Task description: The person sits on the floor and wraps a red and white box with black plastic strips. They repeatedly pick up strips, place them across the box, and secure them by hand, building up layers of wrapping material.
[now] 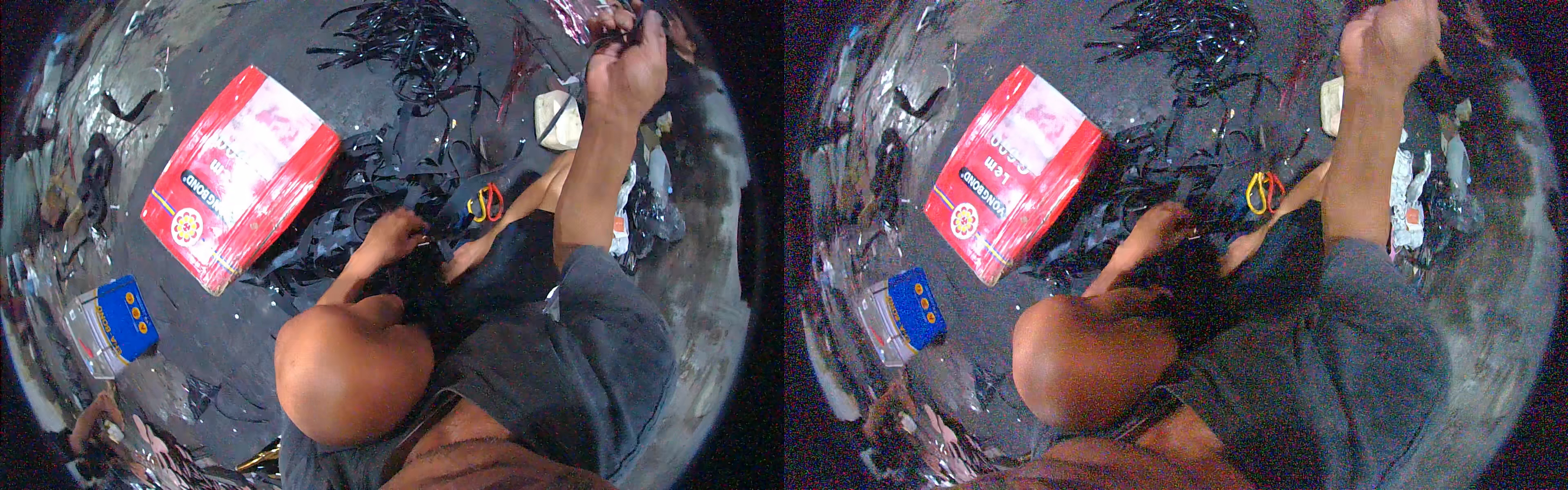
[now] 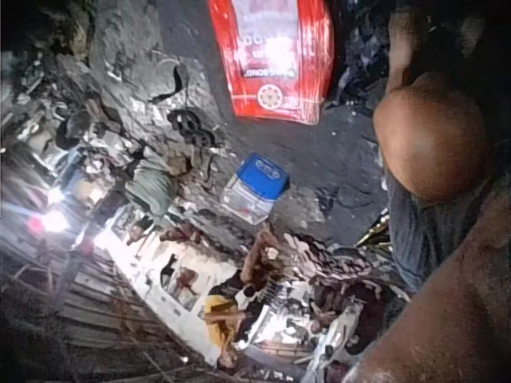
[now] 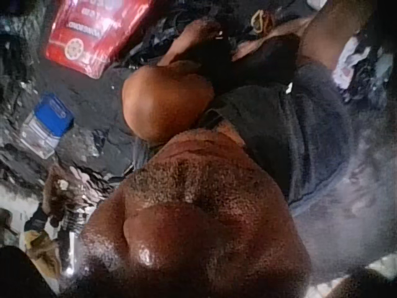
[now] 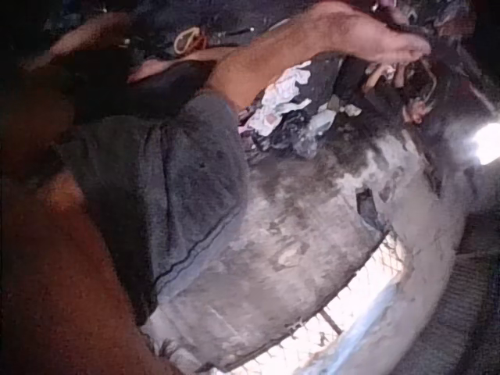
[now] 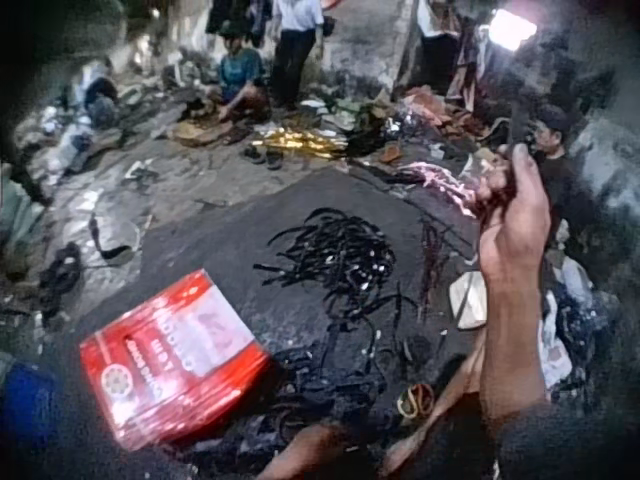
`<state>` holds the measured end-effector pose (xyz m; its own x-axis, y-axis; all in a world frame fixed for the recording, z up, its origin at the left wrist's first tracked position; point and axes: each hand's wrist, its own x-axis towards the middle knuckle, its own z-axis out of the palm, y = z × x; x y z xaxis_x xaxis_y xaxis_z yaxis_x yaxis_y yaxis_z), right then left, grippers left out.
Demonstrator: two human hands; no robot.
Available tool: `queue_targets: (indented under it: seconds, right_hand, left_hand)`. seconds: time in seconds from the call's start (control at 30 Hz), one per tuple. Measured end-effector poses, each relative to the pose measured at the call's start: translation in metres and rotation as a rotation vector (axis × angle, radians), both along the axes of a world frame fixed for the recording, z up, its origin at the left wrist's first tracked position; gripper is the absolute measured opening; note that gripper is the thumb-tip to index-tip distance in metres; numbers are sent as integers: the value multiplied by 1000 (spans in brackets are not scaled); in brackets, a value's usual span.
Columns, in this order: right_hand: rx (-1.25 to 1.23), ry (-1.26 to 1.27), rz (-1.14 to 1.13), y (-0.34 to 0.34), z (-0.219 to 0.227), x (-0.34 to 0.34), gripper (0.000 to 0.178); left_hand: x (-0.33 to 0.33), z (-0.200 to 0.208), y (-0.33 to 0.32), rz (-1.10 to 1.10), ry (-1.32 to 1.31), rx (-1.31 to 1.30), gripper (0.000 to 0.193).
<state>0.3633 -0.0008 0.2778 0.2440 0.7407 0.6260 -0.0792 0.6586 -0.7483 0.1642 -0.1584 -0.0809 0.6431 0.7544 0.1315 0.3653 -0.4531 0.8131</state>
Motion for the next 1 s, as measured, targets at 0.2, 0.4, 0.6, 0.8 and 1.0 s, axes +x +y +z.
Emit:
queue_targets:
  seconds: [0.2,0.4,0.6,0.8,1.0]
  right_hand:
    - [-766,-765,385,-16,-90,-50,28]
    - [-768,-741,1044,-48,-178,-123,26]
    - [-916,-936,1355,6,-195,-125,26]
    - [-759,-1018,1273,67,-189,-168,20]
    - [-307,-1294,876,94,-230,-218,24]
  left_hand:
    - [-41,116,20,459,-912,-583,58]
    - [-109,153,9,942,-793,-425,20]
    - [-279,150,-69,1541,-982,-220,32]
    - [-355,147,-124,1951,-542,-2,34]
    - [-385,101,-97,2051,1156,209,53]
